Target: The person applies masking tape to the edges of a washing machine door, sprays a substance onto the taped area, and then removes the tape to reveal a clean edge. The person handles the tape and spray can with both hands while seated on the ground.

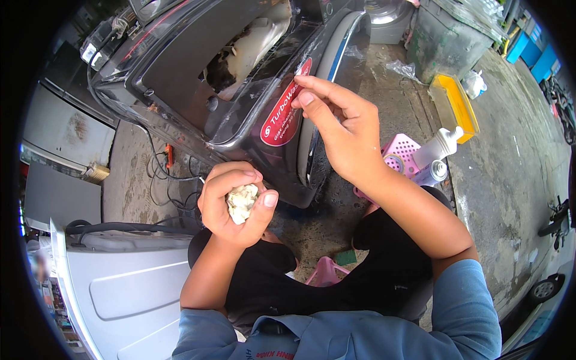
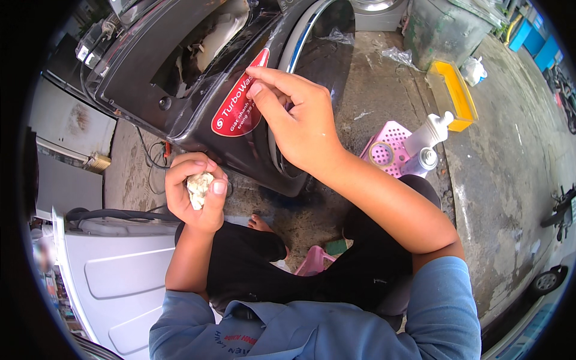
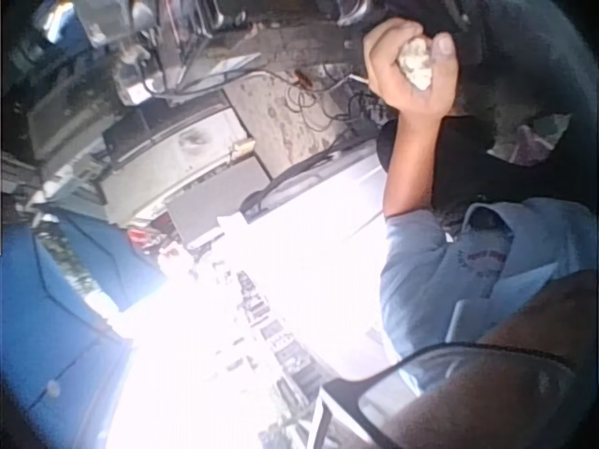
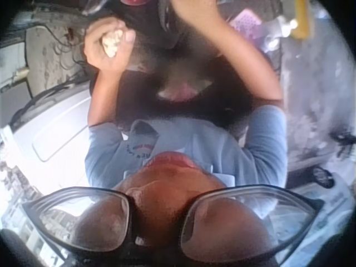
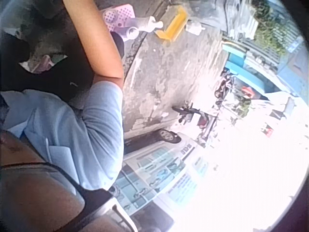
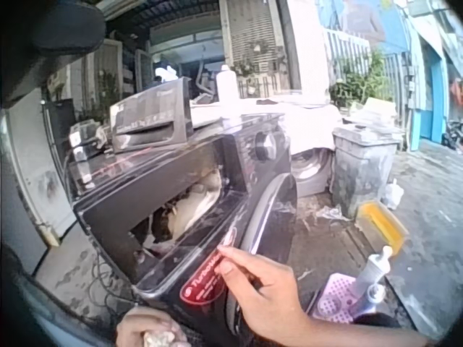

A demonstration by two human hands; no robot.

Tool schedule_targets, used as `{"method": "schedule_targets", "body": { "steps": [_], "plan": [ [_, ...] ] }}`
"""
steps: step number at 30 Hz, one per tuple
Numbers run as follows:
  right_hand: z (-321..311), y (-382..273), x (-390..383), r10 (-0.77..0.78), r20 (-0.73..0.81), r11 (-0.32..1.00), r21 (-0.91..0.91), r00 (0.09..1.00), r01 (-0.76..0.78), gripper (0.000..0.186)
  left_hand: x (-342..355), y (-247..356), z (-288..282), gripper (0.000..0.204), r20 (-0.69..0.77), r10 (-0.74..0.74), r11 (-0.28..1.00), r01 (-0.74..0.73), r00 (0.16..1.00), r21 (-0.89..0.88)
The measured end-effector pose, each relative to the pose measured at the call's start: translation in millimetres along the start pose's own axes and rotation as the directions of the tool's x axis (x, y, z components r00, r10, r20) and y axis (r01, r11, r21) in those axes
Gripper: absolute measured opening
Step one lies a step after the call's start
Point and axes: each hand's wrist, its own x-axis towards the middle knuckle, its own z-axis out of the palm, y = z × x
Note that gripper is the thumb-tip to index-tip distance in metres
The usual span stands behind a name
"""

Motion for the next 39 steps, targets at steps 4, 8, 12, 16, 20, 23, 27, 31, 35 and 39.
{"method": "schedule_targets", "body": {
  "steps": [4,8,12,16,20,23,27,31,35,39],
  "plan": [
    [-2.9,0.2,-0.1,-0.071,0.028,0.997,-0.04,0.997,0.072,0.024,0.7,0.0,0.0,0.034,0.003,0.006,1.0,-0.006,1.0,-0.014],
    [-6.4,2.1,-2.3,-0.049,-0.017,0.998,0.026,0.999,0.05,0.016,0.9,1.3,-4.6,0.034,0.128,0.019,1.0,-0.022,0.992,0.018],
    [-3.6,4.1,-6.8,-0.095,0.011,0.995,0.037,0.995,0.094,0.018,1.5,1.0,-6.5,0.033,0.09,0.026,1.0,-0.025,0.996,-0.008],
    [1.8,-15.3,-17.0,-0.25,0.162,0.953,-0.133,0.954,0.272,0.018,1.1,-0.8,-4.6,0.034,0.009,0.023,0.999,-0.023,1.0,-0.046],
    [3.9,-18.7,-16.0,-0.494,0.267,0.806,-0.216,0.827,0.551,0.016,2.7,0.9,-4.1,0.034,0.009,0.018,0.998,-0.017,1.0,-0.064],
    [6.5,-21.9,-13.9,-0.574,0.309,0.701,-0.294,0.759,0.65,0.024,2.4,0.6,-6.9,0.034,0.023,0.023,0.999,-0.022,0.999,-0.041],
    [12.2,-23.1,-10.7,-0.586,0.356,0.614,-0.391,0.728,0.686,0.032,1.2,0.5,-7.2,0.034,0.026,0.007,0.999,-0.006,1.0,-0.041],
    [18.4,-29.9,-14.1,-0.575,0.392,0.576,-0.429,0.718,0.696,0.033,5.9,0.4,-8.6,0.034,0.043,0.067,0.997,-0.068,0.997,0.021],
    [18.2,-29.7,-20.7,-0.563,0.415,0.607,-0.379,0.714,0.699,0.03,8.0,0.5,-7.1,0.034,0.055,0.101,0.993,-0.104,0.993,0.059],
    [10.3,-40.7,-16.8,-0.534,0.531,0.616,-0.288,0.658,0.733,0.027,7.4,1.2,-7.6,0.034,0.042,0.099,0.995,-0.1,0.994,0.025]
  ]
}}
